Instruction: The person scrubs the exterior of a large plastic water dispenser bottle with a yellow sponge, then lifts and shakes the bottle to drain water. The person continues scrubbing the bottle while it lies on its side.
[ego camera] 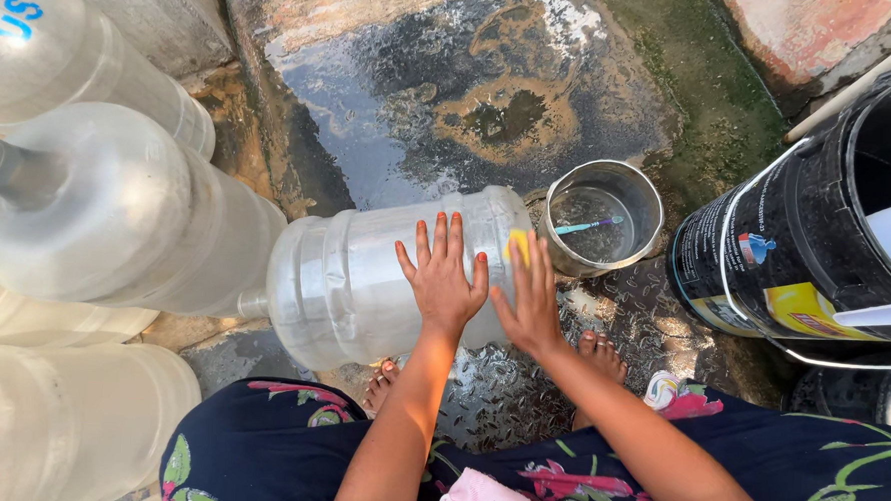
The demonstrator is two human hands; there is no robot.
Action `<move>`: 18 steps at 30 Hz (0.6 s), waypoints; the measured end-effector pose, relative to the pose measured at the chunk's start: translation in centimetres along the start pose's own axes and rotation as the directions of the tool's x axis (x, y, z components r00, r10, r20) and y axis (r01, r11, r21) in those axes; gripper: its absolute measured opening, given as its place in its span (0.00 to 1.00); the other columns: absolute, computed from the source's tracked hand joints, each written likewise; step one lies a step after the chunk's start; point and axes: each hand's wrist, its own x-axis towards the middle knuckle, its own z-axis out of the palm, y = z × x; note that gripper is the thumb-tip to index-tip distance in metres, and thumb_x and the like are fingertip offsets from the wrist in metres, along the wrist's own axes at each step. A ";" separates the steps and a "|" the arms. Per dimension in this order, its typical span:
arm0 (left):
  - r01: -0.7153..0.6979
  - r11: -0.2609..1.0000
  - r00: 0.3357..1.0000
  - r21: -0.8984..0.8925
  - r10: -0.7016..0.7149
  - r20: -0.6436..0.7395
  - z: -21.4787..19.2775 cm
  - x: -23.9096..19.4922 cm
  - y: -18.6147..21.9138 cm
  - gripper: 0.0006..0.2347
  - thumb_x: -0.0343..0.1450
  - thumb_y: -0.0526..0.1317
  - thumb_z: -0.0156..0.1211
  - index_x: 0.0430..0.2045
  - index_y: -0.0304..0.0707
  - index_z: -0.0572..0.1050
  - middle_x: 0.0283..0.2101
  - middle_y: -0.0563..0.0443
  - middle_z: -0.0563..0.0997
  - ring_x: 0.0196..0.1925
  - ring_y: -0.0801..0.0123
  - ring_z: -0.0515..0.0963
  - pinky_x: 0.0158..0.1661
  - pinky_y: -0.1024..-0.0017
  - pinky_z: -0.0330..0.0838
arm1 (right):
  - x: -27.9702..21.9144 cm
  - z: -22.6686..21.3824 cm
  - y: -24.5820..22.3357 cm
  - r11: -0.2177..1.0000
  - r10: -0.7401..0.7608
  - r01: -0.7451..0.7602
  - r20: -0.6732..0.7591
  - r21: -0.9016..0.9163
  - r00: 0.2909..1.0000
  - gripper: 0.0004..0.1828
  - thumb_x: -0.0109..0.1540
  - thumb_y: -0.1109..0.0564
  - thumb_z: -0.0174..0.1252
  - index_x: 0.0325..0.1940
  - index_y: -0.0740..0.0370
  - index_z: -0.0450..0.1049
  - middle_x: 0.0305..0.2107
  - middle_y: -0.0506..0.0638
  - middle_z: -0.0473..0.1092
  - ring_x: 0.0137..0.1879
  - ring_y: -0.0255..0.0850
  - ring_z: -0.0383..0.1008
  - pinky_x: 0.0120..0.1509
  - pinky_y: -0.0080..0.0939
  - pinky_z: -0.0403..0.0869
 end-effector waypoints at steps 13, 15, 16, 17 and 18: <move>-0.089 0.996 0.992 0.025 0.091 -0.085 -0.6 -8.7 0.1 0.28 0.73 0.52 0.49 0.69 0.45 0.64 0.74 0.49 0.63 0.78 0.52 0.52 0.71 0.41 0.31 | 8.4 7.7 16.0 -0.127 0.403 -0.920 0.867 0.370 0.293 0.64 0.52 0.09 0.26 0.74 0.56 0.62 0.68 0.55 0.63 0.72 0.51 0.62 0.74 0.61 0.61; -0.103 0.994 0.992 0.026 0.105 -0.064 -0.1 -9.3 -0.5 0.28 0.73 0.52 0.49 0.69 0.46 0.64 0.74 0.49 0.62 0.78 0.52 0.52 0.71 0.41 0.30 | 7.8 7.6 15.5 -0.115 0.426 -0.905 0.844 0.409 0.327 0.62 0.55 0.11 0.30 0.74 0.58 0.62 0.67 0.55 0.64 0.71 0.51 0.63 0.74 0.61 0.62; -0.114 0.993 0.992 0.028 0.116 -0.057 0.2 -9.1 -0.9 0.28 0.72 0.52 0.49 0.69 0.46 0.63 0.74 0.50 0.62 0.78 0.52 0.51 0.72 0.41 0.29 | 8.6 7.1 14.9 -0.082 0.453 -0.901 0.821 0.426 0.347 0.60 0.55 0.12 0.31 0.74 0.57 0.62 0.68 0.54 0.64 0.72 0.51 0.63 0.74 0.60 0.61; -0.116 0.993 0.990 0.036 0.119 -0.082 0.5 -9.0 -1.1 0.28 0.73 0.52 0.49 0.70 0.46 0.63 0.74 0.49 0.61 0.78 0.52 0.51 0.71 0.41 0.28 | 9.6 6.3 14.1 -0.048 0.479 -0.896 0.798 0.441 0.367 0.58 0.56 0.13 0.32 0.74 0.57 0.62 0.68 0.53 0.64 0.73 0.50 0.63 0.74 0.60 0.61; -0.121 0.992 0.986 0.042 0.125 -0.110 1.0 -8.7 -1.1 0.28 0.74 0.52 0.49 0.70 0.45 0.62 0.75 0.48 0.61 0.78 0.51 0.50 0.71 0.41 0.28 | 10.8 5.1 13.3 0.059 0.462 -0.881 0.769 0.470 0.441 0.55 0.58 0.15 0.31 0.75 0.55 0.59 0.70 0.52 0.61 0.74 0.49 0.60 0.76 0.57 0.57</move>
